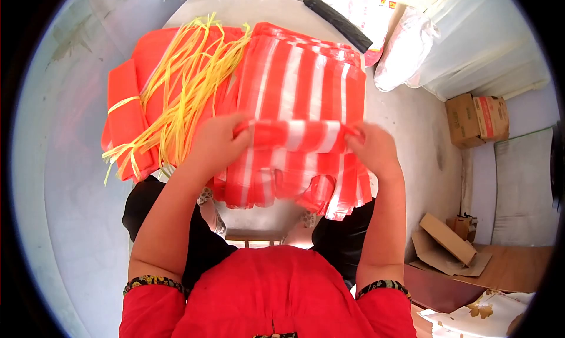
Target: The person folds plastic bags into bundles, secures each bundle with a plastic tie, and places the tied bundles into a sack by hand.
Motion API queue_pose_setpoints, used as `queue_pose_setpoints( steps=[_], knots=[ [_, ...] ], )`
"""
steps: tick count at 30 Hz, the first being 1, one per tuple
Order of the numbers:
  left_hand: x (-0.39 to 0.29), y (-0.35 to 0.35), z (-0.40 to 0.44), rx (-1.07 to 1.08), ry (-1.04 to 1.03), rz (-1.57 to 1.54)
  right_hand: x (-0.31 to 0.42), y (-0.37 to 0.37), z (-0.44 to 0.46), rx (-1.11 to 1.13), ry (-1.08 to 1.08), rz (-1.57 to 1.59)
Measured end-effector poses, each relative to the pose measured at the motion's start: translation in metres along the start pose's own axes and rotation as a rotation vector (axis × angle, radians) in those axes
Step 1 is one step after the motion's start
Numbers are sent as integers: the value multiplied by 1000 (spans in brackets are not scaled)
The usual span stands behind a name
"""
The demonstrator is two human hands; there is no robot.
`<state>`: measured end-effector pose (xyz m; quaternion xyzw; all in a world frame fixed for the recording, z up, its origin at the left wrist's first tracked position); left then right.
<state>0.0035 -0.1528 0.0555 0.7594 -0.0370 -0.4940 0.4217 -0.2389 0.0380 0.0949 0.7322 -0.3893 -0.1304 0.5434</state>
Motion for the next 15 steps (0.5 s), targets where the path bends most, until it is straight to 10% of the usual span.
queue_pose_setpoints(
  steps=[3, 10, 15],
  knots=[
    [-3, 18, -1, -440, -280, 28, 7, 21, 2, -861, 460, -185],
    [-41, -54, 9, -323, -618, 375, 90, -66, 9, -412, 786, -49],
    [-30, -71, 24, -347, -597, 551, 86, -71, 23, -494, 774, -22]
  ],
)
Point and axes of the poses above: each hand's wrist, its own z-axis towards the middle knuckle, its own y-axis out of the back of the hand, x = y × z, the point moved 9 cm from there along z, towards the middle knuckle, and after that the axes turned 2 degrees about -x, right-handed, at the moved point
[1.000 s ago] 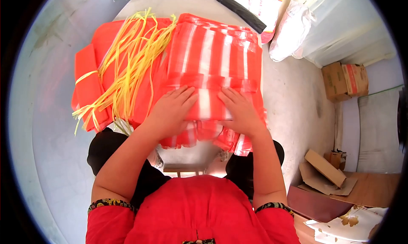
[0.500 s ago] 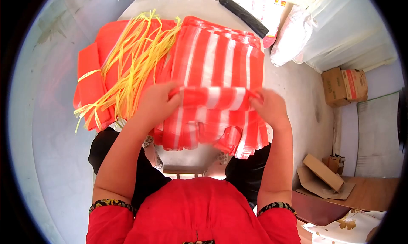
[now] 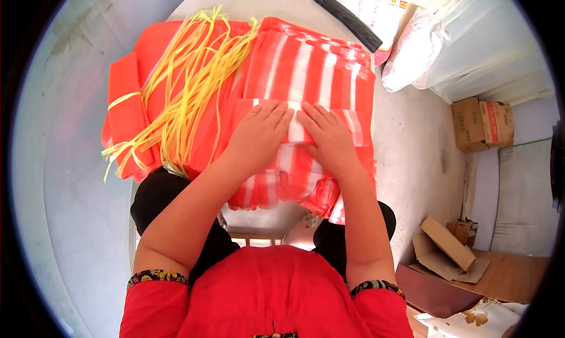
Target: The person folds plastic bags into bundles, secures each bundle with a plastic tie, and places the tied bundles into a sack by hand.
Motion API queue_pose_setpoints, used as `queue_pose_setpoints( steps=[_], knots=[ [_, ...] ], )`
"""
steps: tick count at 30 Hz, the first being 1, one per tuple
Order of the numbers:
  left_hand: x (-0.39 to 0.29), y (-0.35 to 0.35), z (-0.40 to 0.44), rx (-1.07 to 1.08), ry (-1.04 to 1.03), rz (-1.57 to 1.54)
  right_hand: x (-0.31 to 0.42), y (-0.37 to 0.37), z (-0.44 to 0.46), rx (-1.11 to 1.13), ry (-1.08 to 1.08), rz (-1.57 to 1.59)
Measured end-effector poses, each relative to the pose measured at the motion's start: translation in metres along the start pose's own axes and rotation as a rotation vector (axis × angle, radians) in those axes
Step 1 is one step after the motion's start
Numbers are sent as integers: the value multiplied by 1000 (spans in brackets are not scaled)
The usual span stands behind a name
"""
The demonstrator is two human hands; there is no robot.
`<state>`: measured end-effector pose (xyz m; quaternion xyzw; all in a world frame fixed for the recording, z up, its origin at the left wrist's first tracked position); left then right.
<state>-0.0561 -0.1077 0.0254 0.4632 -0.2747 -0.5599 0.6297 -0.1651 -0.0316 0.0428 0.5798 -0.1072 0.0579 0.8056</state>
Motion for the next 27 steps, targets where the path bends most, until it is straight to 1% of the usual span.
queue_pose_setpoints(
  steps=[2, 4, 7, 8, 10, 11, 13, 14, 16, 17, 20, 22, 23, 26, 27],
  knots=[
    [8, -3, -1, 39, 21, -8, -22, 0, -8, -12, -31, -17],
    [17, 1, -4, 30, 47, 48, -49, 6, -20, -42, -42, -67],
    [31, 12, -8, -11, 91, 75, -75, 23, -35, -74, -147, -68],
    [33, 18, -8, -30, 105, 74, -83, 25, -37, -42, -191, -98],
    [37, 20, -5, 125, 223, -37, -91, 34, -37, 20, -277, -158],
    [37, 23, -4, 201, 282, -92, -86, 54, -34, -104, -271, -213],
    [39, 40, -5, 257, 442, -396, -62, 99, -28, -350, -253, -319],
    [40, 41, -9, 285, 522, -550, -48, 118, -27, -497, -217, -287],
    [45, 15, -28, 346, 638, -989, -24, 148, -28, -794, -139, -223],
    [45, 6, -35, 372, 687, -1210, -16, 144, -27, -756, -153, -191],
    [56, 15, -44, 417, 530, -661, -21, 77, -35, -357, -235, 170],
    [54, 32, -43, 446, 459, -463, 4, 38, -43, -195, -113, 215],
    [53, 38, -42, 460, 423, -363, 16, 28, -44, -197, -71, 207],
    [43, 44, -35, 365, 313, -417, 47, 7, -44, -196, 33, 188],
    [39, 42, -32, 293, 260, -457, 53, 3, -42, -190, 59, 187]
  ],
)
Point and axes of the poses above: each hand's wrist, its own z-axis towards the middle knuckle, its own y-axis out of the back of the hand, x = y × z, the point moved 9 cm from there along z, towards the middle knuckle, and after that the axes turned 2 degrees about -x, right-handed, at the moved point
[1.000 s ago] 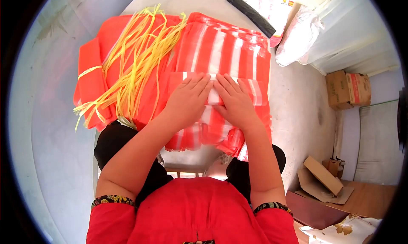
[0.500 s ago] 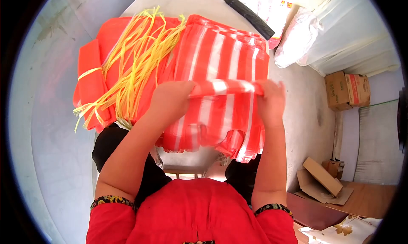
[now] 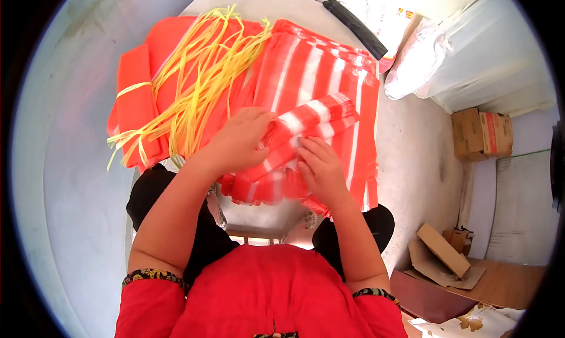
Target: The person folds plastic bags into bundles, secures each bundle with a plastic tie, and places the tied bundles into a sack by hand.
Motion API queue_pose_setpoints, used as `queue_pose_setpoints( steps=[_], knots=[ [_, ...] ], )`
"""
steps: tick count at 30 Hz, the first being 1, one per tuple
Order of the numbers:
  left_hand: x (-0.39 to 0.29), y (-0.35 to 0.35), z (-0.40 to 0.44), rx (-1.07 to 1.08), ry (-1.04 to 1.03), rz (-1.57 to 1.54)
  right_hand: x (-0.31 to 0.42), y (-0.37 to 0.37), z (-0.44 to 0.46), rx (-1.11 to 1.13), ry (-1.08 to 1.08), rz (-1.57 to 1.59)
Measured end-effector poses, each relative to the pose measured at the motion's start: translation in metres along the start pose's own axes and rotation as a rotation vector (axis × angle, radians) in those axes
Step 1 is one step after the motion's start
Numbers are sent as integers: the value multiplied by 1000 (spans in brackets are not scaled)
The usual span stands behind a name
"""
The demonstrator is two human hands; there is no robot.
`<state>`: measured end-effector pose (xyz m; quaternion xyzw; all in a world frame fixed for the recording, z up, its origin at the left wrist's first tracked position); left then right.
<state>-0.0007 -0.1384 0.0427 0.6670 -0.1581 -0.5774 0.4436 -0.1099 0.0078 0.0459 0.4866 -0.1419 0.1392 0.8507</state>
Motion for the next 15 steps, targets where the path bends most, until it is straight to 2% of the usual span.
queue_pose_setpoints(
  steps=[2, 5, 7, 11, 15],
  knots=[
    [-5, -10, 6, -109, -146, -76, 13, -7, 7, 30, 70, -15],
    [-8, -18, 15, -76, -130, -184, 29, -20, 20, 135, 173, -9],
    [-6, -22, 21, -63, -140, -171, 28, -35, 23, 254, 197, 53],
    [-3, -33, 29, -20, -189, -132, 18, -38, 35, 295, 207, -11],
    [-5, -36, 25, -79, -247, -34, -3, -42, 40, 320, 171, -71]
  ],
)
Point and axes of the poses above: each hand's wrist, its own z-axis towards the middle knuckle, its own y-axis out of the back of the hand, x = y × z, the point moved 9 cm from there along z, towards the middle knuckle, and after that the axes turned 2 degrees about -x, right-handed, at the moved point
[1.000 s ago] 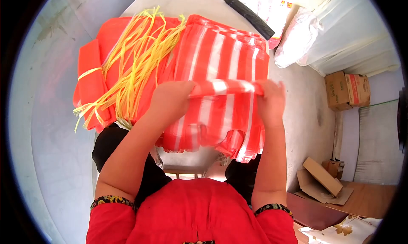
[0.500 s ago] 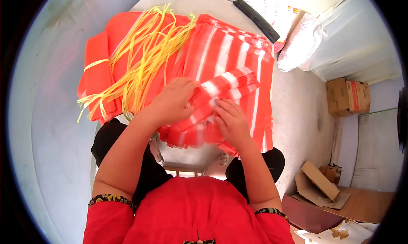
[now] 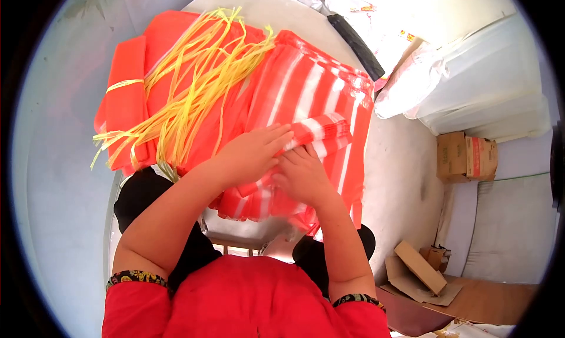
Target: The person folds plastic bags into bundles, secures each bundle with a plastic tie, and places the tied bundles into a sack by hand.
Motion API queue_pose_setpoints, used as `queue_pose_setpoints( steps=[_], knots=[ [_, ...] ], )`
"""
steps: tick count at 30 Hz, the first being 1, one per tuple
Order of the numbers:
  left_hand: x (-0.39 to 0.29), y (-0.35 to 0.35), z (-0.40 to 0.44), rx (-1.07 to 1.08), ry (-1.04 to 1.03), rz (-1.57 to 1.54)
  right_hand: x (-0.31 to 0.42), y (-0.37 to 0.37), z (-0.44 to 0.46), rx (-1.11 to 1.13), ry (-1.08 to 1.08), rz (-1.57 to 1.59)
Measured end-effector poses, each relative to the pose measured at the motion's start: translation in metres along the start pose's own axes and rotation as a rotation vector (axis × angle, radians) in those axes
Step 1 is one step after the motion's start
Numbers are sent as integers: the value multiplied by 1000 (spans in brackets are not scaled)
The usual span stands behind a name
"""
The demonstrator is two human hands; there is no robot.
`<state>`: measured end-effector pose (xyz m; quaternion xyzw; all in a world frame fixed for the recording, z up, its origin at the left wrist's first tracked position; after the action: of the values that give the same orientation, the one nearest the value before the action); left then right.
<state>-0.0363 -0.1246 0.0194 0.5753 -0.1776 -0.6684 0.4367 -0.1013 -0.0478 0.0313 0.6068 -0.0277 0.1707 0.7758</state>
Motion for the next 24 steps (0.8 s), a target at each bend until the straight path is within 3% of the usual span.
queue_pose_setpoints(
  steps=[4, 10, 13, 16, 19, 22, 24],
  knots=[
    [1, -8, -5, -30, -62, 132, -13, 0, 0, 18, -9, 23],
    [1, -11, -9, -12, -76, 175, -58, 11, -9, 39, -206, -3],
    [1, -14, -9, 10, -81, 186, -87, 14, -13, 158, -328, -78],
    [3, -16, -10, 18, -86, 181, -110, 17, -20, 35, -326, -170],
    [2, -15, -10, 24, -92, 187, -141, 27, -31, -64, -487, -180],
    [2, -15, -10, 27, -94, 180, -164, 48, -64, -491, -634, -105],
    [5, -19, -11, 41, -90, 192, -132, 55, -58, -553, -523, -119]
  ],
)
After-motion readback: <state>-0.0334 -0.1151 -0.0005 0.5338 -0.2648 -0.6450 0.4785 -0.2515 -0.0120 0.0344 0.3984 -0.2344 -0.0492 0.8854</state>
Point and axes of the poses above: each hand's wrist, its own z-axis towards the middle knuckle, its own y-axis out of the back of the hand, x = y × z, the point moved 9 cm from there along z, towards the middle knuckle, and after that the axes turned 2 degrees about -x, right-handed, at the moved point
